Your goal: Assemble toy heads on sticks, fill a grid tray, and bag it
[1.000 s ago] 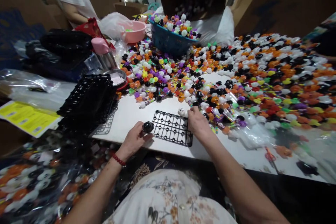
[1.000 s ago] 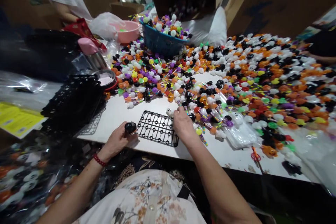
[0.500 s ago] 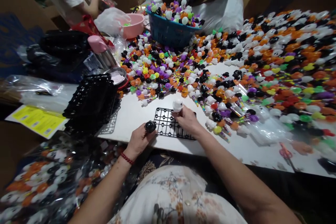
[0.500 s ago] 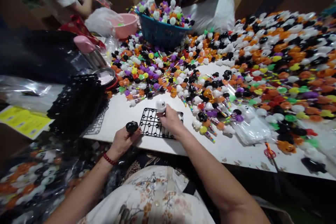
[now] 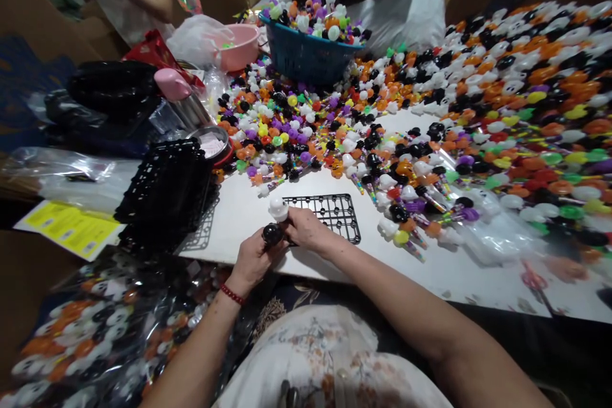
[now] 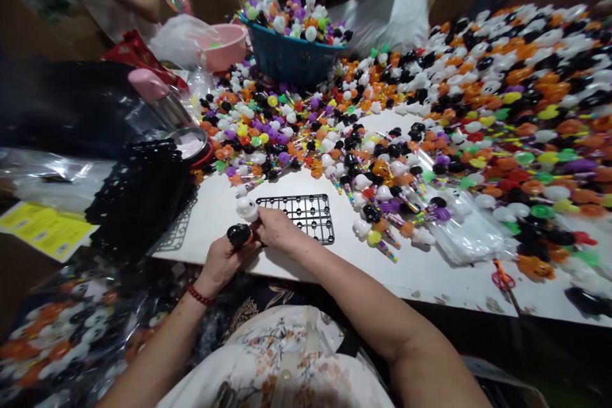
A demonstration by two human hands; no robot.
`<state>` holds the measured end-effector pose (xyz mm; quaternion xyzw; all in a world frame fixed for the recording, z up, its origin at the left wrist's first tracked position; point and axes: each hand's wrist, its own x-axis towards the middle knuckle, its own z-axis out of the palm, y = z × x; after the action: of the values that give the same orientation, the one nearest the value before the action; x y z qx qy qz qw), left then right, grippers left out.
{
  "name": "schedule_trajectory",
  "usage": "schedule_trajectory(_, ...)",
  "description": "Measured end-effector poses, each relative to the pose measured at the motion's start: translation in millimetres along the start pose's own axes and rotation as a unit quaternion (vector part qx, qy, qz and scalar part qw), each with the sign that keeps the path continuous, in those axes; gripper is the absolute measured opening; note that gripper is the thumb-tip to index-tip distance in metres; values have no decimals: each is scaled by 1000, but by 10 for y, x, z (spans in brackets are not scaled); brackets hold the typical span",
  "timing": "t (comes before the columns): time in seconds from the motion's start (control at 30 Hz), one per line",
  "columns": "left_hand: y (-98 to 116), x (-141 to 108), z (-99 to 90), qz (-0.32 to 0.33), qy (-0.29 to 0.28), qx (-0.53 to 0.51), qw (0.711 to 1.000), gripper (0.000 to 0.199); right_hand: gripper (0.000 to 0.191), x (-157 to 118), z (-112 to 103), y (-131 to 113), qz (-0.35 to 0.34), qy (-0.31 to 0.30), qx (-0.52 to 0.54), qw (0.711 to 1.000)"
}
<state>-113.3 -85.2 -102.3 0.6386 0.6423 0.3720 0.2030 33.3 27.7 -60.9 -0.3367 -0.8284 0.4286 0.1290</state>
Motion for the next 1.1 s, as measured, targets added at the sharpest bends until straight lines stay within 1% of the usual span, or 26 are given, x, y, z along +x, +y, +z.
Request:
schedule_trajectory(0.1,13,16,-8,-12,-5,-7,1000,24,12,2,-2,-14,-16,-3,-50,999)
schedule_trajectory(0.17,16,19,-10,-23,-5,-4,1000,24,12,-1,6,-5,-23,4,-50,998)
schedule_trajectory(0.33,16,23,-14,-50,-7,17,999,27,11,18,24,62,3,26,35,999)
schedule_trajectory(0.4,29,31,-18,-57,-10,16,998,29,11,38,23,93,15,19,79,997)
schedule_trajectory(0.47,44,40,-21,-63,-11,14,998,30,11,58,7,114,18,5,96,995)
schedule_trajectory(0.5,49,43,-21,-66,-11,16,998,30,11,65,-7,118,15,0,85,996)
schedule_trajectory(0.67,37,46,-16,-67,-8,33,997,30,10,61,-70,93,-16,-3,-39,999)
schedule_trajectory(0.83,30,64,-23,-77,-12,28,997,34,14,22,-24,101,-35,-19,-100,994)
schedule_trajectory(0.97,35,94,-38,-83,-10,43,996,36,13,49,93,171,-50,-5,-111,993)
schedule_trajectory(1.1,-2,102,-56,-77,-8,66,995,41,13,27,171,203,-87,26,-75,993)
